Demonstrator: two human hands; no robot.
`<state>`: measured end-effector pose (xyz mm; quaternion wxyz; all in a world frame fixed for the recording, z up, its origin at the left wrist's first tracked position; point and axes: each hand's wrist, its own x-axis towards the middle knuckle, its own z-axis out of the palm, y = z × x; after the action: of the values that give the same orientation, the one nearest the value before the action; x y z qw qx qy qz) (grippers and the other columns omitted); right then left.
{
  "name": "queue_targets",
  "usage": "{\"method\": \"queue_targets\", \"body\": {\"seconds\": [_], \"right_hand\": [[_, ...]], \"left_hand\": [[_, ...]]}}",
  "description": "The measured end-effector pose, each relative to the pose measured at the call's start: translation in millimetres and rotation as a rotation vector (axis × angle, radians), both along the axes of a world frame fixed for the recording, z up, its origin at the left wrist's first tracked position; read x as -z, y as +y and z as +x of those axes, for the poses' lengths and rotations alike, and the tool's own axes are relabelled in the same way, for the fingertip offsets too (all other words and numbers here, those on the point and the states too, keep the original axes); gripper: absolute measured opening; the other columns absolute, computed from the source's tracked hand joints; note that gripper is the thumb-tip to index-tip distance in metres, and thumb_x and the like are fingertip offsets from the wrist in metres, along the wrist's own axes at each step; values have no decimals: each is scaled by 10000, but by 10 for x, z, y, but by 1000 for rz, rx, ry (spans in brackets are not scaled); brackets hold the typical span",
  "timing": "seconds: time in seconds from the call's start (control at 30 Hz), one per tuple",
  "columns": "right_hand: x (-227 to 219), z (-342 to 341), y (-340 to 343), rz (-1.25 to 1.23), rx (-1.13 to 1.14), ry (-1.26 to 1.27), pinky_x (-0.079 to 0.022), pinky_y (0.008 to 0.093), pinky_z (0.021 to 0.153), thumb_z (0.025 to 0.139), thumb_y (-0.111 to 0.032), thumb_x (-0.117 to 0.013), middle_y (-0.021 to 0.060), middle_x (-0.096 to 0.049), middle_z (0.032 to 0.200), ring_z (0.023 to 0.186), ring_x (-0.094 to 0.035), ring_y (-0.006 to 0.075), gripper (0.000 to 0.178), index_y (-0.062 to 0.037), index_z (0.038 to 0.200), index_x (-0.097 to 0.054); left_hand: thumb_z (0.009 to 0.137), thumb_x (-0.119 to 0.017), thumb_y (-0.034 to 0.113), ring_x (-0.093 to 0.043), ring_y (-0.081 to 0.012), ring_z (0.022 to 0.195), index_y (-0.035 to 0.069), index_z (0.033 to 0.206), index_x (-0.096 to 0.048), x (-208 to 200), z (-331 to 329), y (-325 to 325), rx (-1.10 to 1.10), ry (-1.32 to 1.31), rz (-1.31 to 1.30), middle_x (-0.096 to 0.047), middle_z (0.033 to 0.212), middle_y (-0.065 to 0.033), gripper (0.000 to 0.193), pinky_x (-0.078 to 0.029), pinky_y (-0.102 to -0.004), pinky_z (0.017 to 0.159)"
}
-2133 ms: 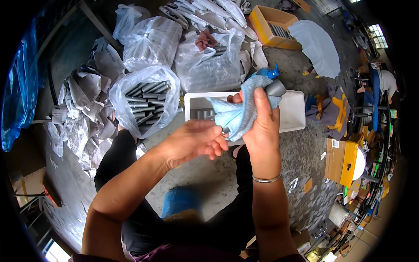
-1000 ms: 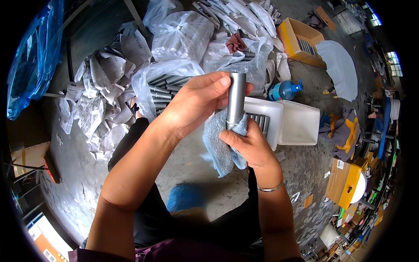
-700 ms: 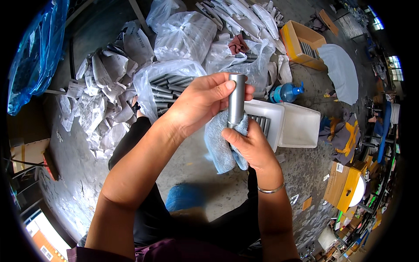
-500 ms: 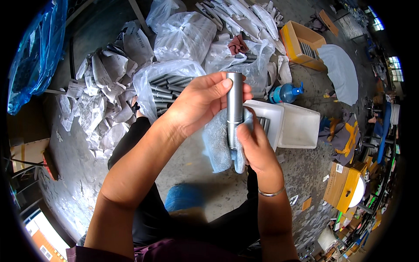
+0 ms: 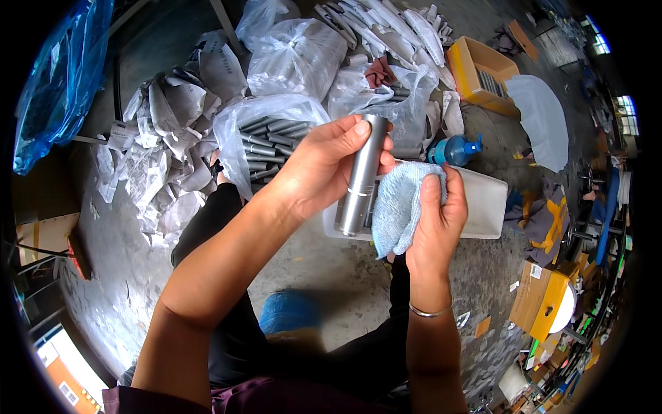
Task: The person sits on a low stool and wipes cylindrical metal parts with a blue cloth. They pick up a part from a white tray, wipe it thoroughly, and place it back into the tray. The person repeats this process for several parts.
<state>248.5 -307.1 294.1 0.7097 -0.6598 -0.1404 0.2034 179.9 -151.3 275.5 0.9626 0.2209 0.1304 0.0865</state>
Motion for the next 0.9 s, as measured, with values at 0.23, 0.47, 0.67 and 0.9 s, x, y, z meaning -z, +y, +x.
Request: {"method": "queue_targets", "body": {"seconds": [0.23,0.47,0.67,0.9], "right_hand": [[-57,0,-33,33,-170,-540,-416,267,824,805,57,-539,116,-482,1062,889,-485,153,326,9,1113,-444],[-208,-24,-18,-212,16,-946,-490,303,686,716,49,-725,111,-555,963,818,-576,211,281,7,975,-624],[-129,-161,44,-227,-240,-1016,-459,302,665,761,27,-700,97,-534,947,822,-546,206,259,21,1017,-659],[-88,-72,91,-273,-209,-1178,-450,339,653,711,45,-701,79,-557,876,780,-540,235,237,-3,942,-680]], "left_hand": [[909,-592,330,-606,-163,856,-20,1116,-558,-29,2,-47,3,-74,-19,-643,950,-89,408,-490,-291,810],[928,-562,306,-597,-164,878,-39,1170,-529,59,-4,-69,40,-63,-26,-627,968,-87,423,-487,-314,846],[905,-602,289,-603,-150,883,8,1099,-571,37,10,-111,28,-51,-65,-634,963,-85,344,-490,-291,857],[878,-649,282,-600,-151,873,34,1057,-584,17,8,-215,-26,71,-34,-639,942,-73,313,-483,-290,837]]}}
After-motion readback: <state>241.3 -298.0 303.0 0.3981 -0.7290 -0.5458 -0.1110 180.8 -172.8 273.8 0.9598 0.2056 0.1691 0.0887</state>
